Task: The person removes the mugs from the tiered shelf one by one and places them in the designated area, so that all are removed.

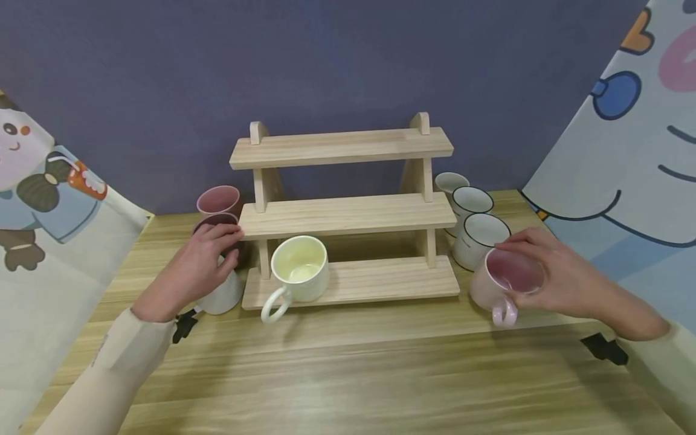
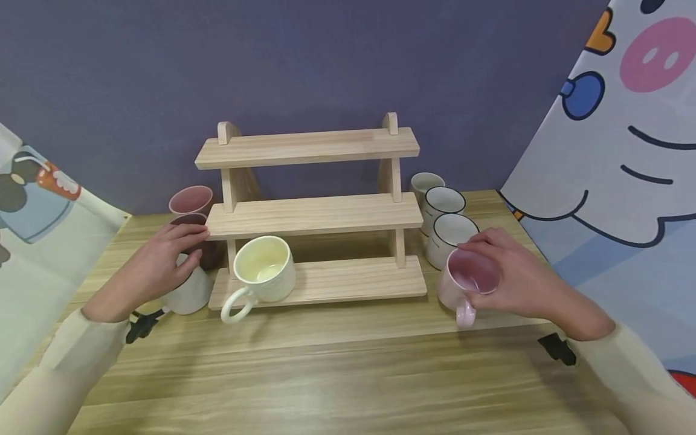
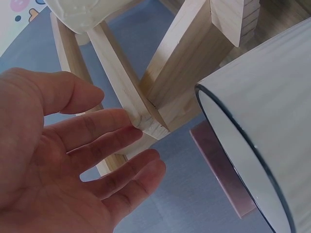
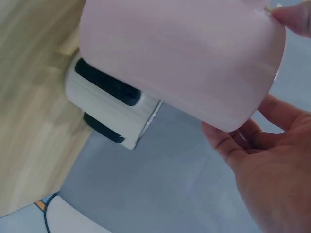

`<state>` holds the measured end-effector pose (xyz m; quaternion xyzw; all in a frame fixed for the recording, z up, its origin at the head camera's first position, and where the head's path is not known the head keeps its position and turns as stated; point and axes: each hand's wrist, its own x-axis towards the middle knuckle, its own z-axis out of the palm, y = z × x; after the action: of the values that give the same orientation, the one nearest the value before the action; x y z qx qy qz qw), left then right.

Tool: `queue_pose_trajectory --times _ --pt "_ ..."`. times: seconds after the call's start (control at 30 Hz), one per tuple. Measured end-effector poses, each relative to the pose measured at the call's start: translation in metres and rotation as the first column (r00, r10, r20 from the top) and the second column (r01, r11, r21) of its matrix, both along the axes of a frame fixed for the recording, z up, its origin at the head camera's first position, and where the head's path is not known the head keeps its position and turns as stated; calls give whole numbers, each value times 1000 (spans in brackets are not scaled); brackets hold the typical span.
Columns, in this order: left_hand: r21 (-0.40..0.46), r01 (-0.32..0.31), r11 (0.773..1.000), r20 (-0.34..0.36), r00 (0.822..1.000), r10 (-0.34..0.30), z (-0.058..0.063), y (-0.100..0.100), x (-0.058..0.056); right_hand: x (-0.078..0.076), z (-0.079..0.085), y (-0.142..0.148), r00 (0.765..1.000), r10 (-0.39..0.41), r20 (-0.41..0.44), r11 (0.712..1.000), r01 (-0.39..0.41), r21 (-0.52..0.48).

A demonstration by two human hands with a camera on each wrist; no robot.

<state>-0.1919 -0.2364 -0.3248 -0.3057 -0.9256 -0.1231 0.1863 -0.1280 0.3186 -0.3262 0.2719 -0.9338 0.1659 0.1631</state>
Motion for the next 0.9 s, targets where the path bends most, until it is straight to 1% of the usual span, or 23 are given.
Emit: queue_pose_trajectory --times 0.23,0.33,0.43,0.6,0.7,0.9 --pt "0 14 1000 -25 1000 -14 -1 0 -1 -2 -11 4 999 -4 45 1000 4 4" --pt "-2 10 1000 -20 1000 -10 -1 0 -1 -4 -16 5 999 1 50 1000 -1 16" --pt "2 10 1000 -19 1000 -10 -1 0 -1 -5 -20 6 997 2 78 1000 -4 26" --pt "13 21 1000 -35 999 -21 -2 0 -2 -6 -26 7 991 5 131 1000 -4 -5" --pt "15 20 1000 -34 999 -19 -2 0 -2 -6 -28 8 990 7 138 1000 -4 -21" --pt "13 12 1000 -27 1000 -11 -1 0 0 -4 -31 8 990 -10 143 1000 12 -11"
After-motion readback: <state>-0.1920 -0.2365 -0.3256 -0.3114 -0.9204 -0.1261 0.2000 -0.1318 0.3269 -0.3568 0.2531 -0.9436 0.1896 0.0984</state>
